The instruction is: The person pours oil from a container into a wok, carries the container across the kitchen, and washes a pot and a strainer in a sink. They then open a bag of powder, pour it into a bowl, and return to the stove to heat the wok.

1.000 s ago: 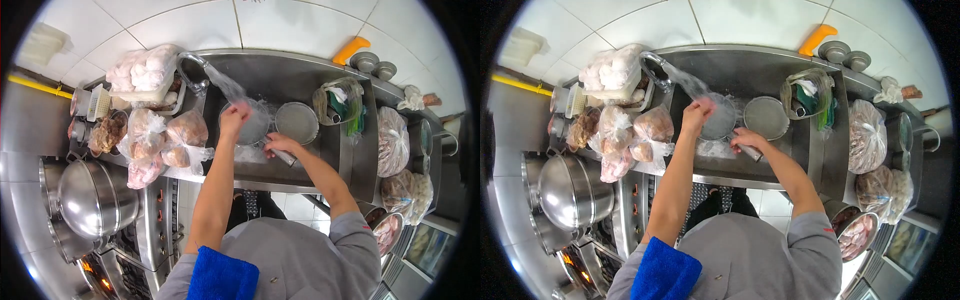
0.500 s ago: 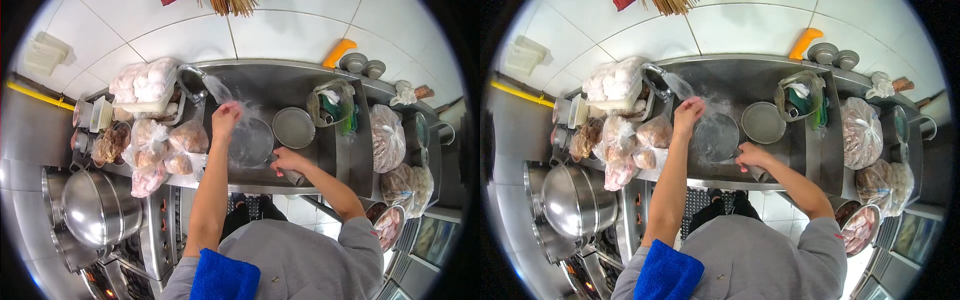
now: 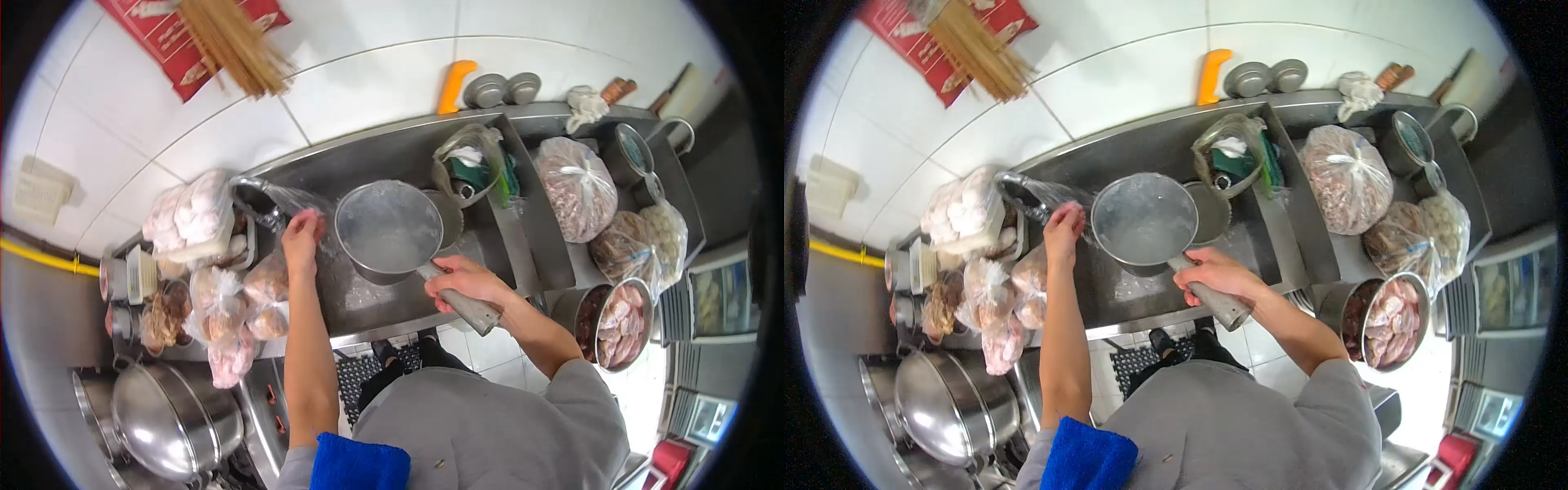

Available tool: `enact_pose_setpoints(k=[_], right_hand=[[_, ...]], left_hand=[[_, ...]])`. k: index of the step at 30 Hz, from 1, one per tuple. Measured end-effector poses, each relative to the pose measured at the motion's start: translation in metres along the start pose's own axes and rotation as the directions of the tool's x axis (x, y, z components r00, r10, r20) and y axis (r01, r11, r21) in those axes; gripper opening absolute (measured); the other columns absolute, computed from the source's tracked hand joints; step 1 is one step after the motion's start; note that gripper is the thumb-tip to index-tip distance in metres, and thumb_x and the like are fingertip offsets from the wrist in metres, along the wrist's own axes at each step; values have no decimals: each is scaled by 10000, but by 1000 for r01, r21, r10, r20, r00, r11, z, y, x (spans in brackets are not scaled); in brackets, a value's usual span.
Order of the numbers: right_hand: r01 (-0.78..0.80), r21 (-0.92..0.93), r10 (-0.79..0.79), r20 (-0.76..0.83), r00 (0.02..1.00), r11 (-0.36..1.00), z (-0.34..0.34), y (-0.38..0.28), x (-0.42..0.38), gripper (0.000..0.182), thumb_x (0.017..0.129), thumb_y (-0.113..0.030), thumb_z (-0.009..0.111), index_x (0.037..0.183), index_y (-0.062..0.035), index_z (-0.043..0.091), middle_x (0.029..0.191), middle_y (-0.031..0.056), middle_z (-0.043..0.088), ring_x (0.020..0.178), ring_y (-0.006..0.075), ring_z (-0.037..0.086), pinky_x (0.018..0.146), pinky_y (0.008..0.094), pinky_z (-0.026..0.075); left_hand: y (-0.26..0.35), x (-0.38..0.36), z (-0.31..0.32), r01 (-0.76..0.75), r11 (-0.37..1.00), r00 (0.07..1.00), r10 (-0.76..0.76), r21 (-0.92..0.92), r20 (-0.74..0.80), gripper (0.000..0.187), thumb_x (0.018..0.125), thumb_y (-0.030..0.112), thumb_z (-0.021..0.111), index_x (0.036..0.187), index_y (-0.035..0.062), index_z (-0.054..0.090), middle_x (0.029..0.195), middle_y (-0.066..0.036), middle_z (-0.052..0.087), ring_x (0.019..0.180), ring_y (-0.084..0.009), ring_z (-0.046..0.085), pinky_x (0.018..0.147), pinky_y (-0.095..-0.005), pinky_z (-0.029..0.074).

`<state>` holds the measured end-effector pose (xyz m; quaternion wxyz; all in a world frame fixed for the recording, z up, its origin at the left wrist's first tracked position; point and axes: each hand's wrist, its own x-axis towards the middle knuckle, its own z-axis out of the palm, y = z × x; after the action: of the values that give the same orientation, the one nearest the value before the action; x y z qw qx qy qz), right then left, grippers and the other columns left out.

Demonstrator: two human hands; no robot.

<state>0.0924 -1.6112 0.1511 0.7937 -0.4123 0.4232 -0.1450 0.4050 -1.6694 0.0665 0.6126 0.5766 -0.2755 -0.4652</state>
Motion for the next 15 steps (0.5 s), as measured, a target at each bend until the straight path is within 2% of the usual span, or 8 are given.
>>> enact_pose_setpoints(k=[2,3,6,8,15], right_hand=[[76,116,-79,16,997,990,-1,-9,-8,132,794,-108,573,835,-2,508,690,49,516,527,132,546,478,252,429],[89,124,-89,0,996,988,-2,-14,-11,132,794,-108,573,835,-2,508,690,49,516,527,132,546,478,252,429],[153,205,-155,-9,988,967,-3,-28,-20,169,813,-119,572,904,8,505,696,46,511,519,135,540,466,248,424],[190,267,-198,2,980,945,-5,-38,-22,351,808,-110,570,1118,27,480,712,42,529,508,124,532,459,236,415],[268,340,-304,55,951,901,-18,-56,-12,366,817,-113,570,1120,63,464,707,57,545,500,130,543,449,234,414]], left_hand=[[2,0,3,34,999,999,-32,-40,36,207,818,86,621,1008,26,565,898,-43,612,789,-128,593,712,-240,485],[2,-1,9,34,999,998,-32,-36,56,207,818,86,621,1008,26,565,898,-43,612,789,-128,593,712,-240,485],[5,-4,17,26,999,1000,-26,-25,18,171,844,81,584,995,2,562,921,-56,603,777,-131,584,697,-237,485],[3,-3,21,33,999,999,-33,-4,33,177,844,78,584,999,-3,559,920,-58,603,788,-135,587,699,-237,487],[1,-6,29,43,999,997,-41,-22,61,211,841,78,589,1027,-12,548,914,-61,595,837,-140,586,737,-245,493]])
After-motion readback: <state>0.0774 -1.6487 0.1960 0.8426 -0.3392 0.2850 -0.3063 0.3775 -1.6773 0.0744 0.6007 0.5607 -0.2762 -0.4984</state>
